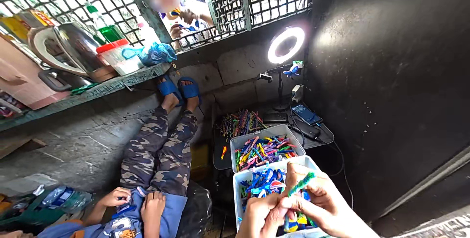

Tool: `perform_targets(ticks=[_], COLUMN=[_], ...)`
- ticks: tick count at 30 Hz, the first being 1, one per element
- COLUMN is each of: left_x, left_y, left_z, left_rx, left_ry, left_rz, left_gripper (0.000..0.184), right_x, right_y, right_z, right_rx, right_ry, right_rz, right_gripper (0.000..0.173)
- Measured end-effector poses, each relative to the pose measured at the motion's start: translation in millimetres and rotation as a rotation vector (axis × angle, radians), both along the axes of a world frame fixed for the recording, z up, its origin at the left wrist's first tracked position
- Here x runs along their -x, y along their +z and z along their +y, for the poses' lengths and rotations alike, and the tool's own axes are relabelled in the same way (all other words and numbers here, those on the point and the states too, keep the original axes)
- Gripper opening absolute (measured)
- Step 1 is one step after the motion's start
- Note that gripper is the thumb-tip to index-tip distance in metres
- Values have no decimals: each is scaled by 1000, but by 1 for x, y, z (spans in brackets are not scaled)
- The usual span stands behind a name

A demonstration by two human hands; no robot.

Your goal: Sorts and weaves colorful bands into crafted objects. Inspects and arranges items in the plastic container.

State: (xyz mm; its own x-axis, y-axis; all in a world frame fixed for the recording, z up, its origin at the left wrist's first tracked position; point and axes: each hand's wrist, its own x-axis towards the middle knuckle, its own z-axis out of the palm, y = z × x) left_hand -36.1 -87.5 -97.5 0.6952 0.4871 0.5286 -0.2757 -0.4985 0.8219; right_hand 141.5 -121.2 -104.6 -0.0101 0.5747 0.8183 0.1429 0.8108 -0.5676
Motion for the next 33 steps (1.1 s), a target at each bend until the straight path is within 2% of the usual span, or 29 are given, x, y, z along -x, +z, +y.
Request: perform_targets(ticks=[2,3,4,5,6,10,11,13,15,16,17,21,22,23,24,26,28,29,31,33], left_x=[-8,-12,-14,-13,-10,7,8,6,3,2,1,-5,-7,-7,-6,0,4,4,1,-2], left_y=[-4,-7,-10,-10,-8,0,1,0,-3,-5,-6,-9,-10,-11,-11,-8,-7,-7,-9,-10], left_z=[-8,-11,-11,-10,-8,2,4,5,5,5,4,-4,-5,-5,-5,-2,3,5,8,6], left_rx=[-426,-566,-617,-572,-437,395,554,716,693,603,462,-207,-306,-322,-244,124,509,634,696,514], left_ry=[448,614,689,668,554,-179,-313,-482,-519,-478,-379,220,317,339,275,-32,-346,-470,-575,-447], left_rz=[63,101,119,113,83,-8,-21,-21,-33,-35,-25,31,43,43,34,19,9,7,13,7], left_gripper=[28,25,25,27,29,26,25,23,24,26,28,29,29,30,31,30,25,24,24,26], right_x=[5,9,11,13,13,-3,-6,-8,-6,-5,-4,6,9,10,9,0,-10,-12,-11,-10], right_y=[-2,-3,-3,-4,-3,0,1,0,0,0,0,-6,-8,-9,-10,-10,-12,-13,-15,-16], right_z=[0,0,1,1,1,4,6,9,5,2,-1,-6,-6,-6,-6,-7,-2,-1,0,-5], right_rx=[-19,-28,-25,-6,32,172,157,95,67,66,60,-40,-34,7,74,210,240,216,156,148], right_ry=[-193,-269,-319,-329,-294,195,300,365,255,163,61,-329,-354,-325,-237,85,397,464,436,290], right_rz=[-43,-63,-78,-74,-55,-3,-7,15,47,54,50,-76,-69,-30,29,113,131,130,141,148], right_gripper=[29,31,32,33,33,26,24,21,24,26,28,31,31,31,29,22,15,14,10,11])
